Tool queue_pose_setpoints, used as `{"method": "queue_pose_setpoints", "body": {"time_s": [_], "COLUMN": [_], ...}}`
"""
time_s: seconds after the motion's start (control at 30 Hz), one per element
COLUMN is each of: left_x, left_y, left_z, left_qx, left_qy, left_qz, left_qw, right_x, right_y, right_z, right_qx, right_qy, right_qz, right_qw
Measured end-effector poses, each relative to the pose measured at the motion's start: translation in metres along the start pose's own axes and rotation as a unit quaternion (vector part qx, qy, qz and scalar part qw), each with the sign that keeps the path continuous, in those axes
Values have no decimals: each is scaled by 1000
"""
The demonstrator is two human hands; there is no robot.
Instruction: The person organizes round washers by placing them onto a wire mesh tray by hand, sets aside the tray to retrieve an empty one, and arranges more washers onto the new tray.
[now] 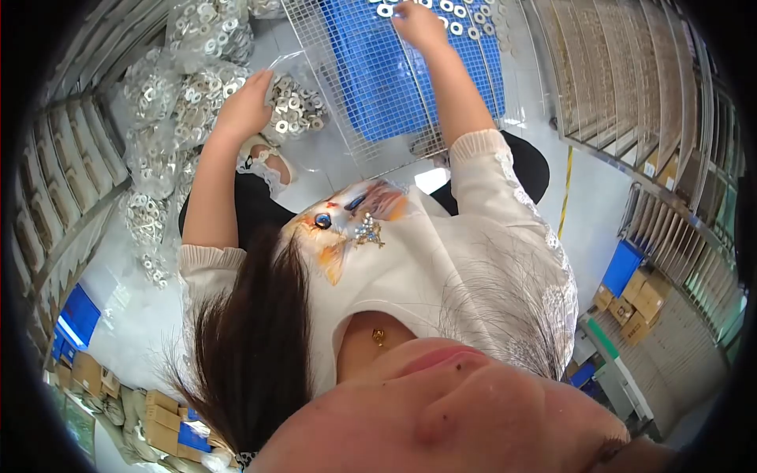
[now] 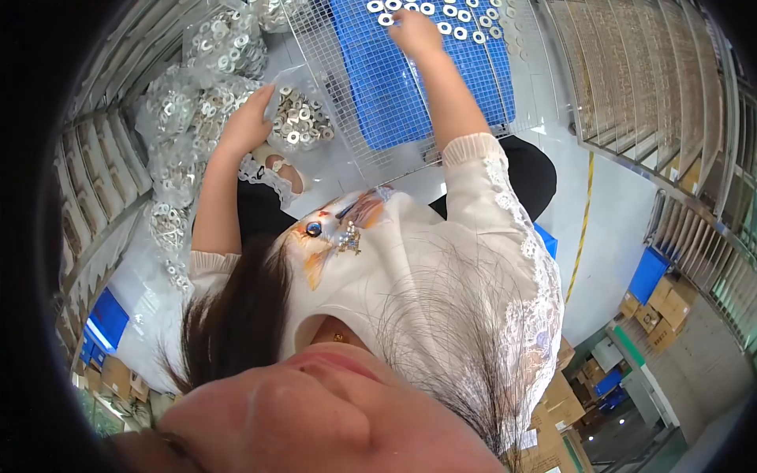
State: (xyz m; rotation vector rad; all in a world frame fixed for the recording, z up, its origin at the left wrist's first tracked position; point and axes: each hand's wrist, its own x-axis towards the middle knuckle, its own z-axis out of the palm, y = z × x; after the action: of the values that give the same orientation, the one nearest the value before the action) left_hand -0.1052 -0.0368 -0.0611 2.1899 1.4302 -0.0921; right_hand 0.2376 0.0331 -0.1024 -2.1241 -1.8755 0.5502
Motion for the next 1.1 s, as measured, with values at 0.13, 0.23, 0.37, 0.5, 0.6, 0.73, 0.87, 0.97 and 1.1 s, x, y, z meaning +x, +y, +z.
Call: {"method": "queue_pose_setpoints", "body": {"time_s": [0.13,0.23,0.37,0.5,0.6,0.73,0.87,0.97,1.1], "left_x": [1,5,11,14,15,15,14,14,12], "left_y": [2,4,19,20,21,23,25,23,25], "left_z": [-1,-2,-9,-7,-7,-9,-9,-8,-12], "left_qx": [16,24,23,27,25,14,16,14,20], "left_qy": [-9,-2,-27,-30,-22,-30,-26,-20,-28], "left_qz": [-27,-28,-46,-38,-31,-45,-26,-19,-27], "left_qw": [999,999,998,998,999,998,999,1000,999], "right_x": [28,31,42,61,65,66,64,65,68], "right_y": [42,48,55,70,71,64,43,41,30], "right_z": [5,5,3,17,12,9,19,22,19], "right_qx": [-95,-99,-31,-71,-71,-5,-61,-75,-39], "right_qy": [7,-9,55,42,45,43,31,28,38], "right_qz": [66,54,78,98,72,35,17,9,-28], "right_qw": [993,994,995,992,994,998,997,997,998]}}
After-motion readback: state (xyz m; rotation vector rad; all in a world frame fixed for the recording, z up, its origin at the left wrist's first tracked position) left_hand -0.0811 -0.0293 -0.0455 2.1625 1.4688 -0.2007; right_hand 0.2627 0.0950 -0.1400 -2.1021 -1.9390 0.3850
